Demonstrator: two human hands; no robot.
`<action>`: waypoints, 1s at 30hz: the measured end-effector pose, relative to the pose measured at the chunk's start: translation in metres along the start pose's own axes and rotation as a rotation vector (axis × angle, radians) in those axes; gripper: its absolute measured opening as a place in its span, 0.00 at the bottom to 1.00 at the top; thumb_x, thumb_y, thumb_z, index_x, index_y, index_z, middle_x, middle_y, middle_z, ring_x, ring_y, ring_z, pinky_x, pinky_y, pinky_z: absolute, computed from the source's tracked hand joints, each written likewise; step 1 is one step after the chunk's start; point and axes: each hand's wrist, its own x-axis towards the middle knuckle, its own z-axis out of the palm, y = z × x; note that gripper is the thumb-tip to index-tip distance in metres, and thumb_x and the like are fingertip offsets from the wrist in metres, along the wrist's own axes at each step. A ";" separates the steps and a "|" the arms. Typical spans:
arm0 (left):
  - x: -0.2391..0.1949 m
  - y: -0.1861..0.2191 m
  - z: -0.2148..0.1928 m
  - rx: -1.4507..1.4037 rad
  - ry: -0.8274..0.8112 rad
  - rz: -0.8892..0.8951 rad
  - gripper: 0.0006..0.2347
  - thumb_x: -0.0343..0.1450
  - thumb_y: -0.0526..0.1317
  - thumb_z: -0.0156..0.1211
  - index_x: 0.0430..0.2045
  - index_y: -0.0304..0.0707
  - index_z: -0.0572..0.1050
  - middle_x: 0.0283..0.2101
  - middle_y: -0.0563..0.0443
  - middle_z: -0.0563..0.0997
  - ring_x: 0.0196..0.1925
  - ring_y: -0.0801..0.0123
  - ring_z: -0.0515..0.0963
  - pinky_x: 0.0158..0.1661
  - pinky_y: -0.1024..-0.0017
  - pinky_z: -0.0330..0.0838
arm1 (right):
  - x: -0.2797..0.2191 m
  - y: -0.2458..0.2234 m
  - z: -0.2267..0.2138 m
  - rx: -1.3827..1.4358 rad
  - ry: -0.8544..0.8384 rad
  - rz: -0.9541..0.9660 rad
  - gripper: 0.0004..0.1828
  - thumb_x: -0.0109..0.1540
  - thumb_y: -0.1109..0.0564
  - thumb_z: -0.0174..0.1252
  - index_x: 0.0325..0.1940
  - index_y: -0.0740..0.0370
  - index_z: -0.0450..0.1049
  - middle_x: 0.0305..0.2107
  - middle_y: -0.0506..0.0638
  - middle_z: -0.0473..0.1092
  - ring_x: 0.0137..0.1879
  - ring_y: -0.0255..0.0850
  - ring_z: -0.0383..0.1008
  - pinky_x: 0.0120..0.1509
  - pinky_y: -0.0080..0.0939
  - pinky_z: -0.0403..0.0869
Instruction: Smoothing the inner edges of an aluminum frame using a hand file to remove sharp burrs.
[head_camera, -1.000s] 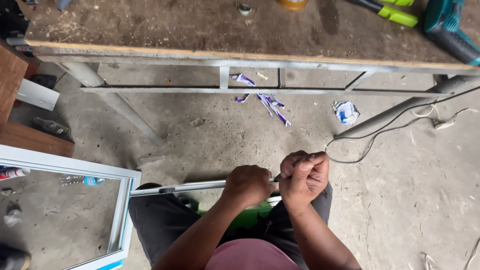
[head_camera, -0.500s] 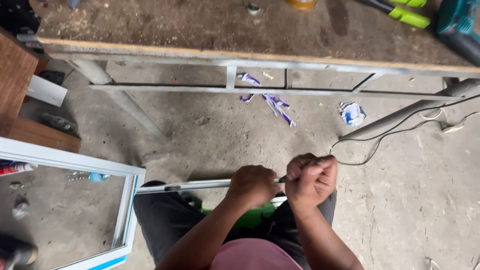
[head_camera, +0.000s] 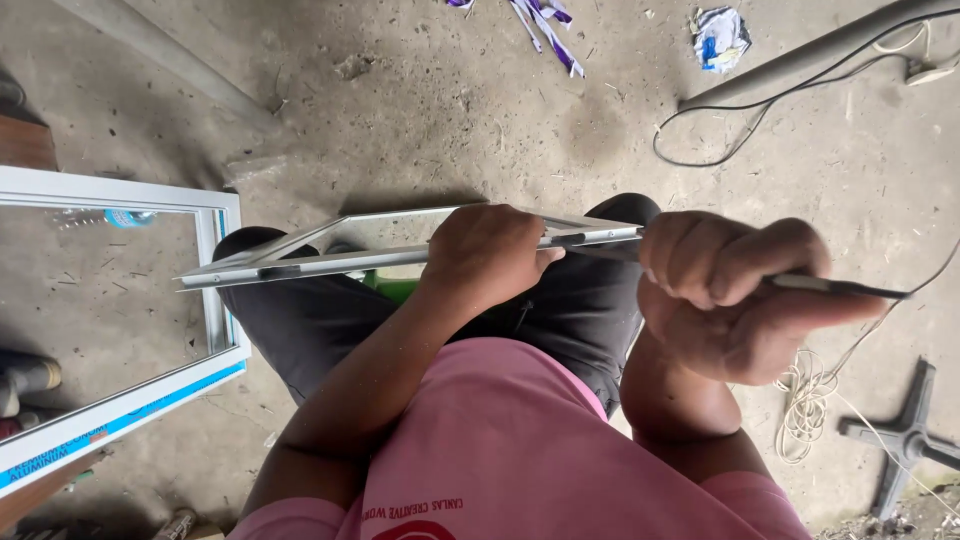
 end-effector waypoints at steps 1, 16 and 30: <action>0.000 0.000 0.000 0.004 0.004 0.004 0.19 0.76 0.56 0.54 0.37 0.37 0.81 0.39 0.41 0.84 0.44 0.42 0.83 0.39 0.48 0.77 | -0.001 0.002 0.003 0.019 0.031 0.009 0.27 0.72 0.32 0.33 0.31 0.52 0.52 0.16 0.42 0.46 0.22 0.36 0.43 0.31 0.40 0.52; 0.002 0.003 -0.013 -0.032 -0.024 -0.022 0.18 0.76 0.56 0.55 0.37 0.40 0.81 0.39 0.41 0.84 0.45 0.42 0.82 0.40 0.48 0.78 | 0.005 0.028 0.028 -0.027 0.119 -0.043 0.29 0.71 0.32 0.34 0.24 0.52 0.49 0.14 0.42 0.41 0.18 0.36 0.38 0.26 0.44 0.44; -0.002 0.003 -0.041 -0.121 -0.068 0.064 0.16 0.74 0.46 0.50 0.43 0.32 0.81 0.39 0.35 0.85 0.47 0.42 0.85 0.45 0.48 0.79 | -0.014 0.075 -0.017 0.087 0.164 -0.037 0.37 0.65 0.24 0.31 0.19 0.55 0.55 0.08 0.45 0.47 0.12 0.38 0.47 0.19 0.37 0.51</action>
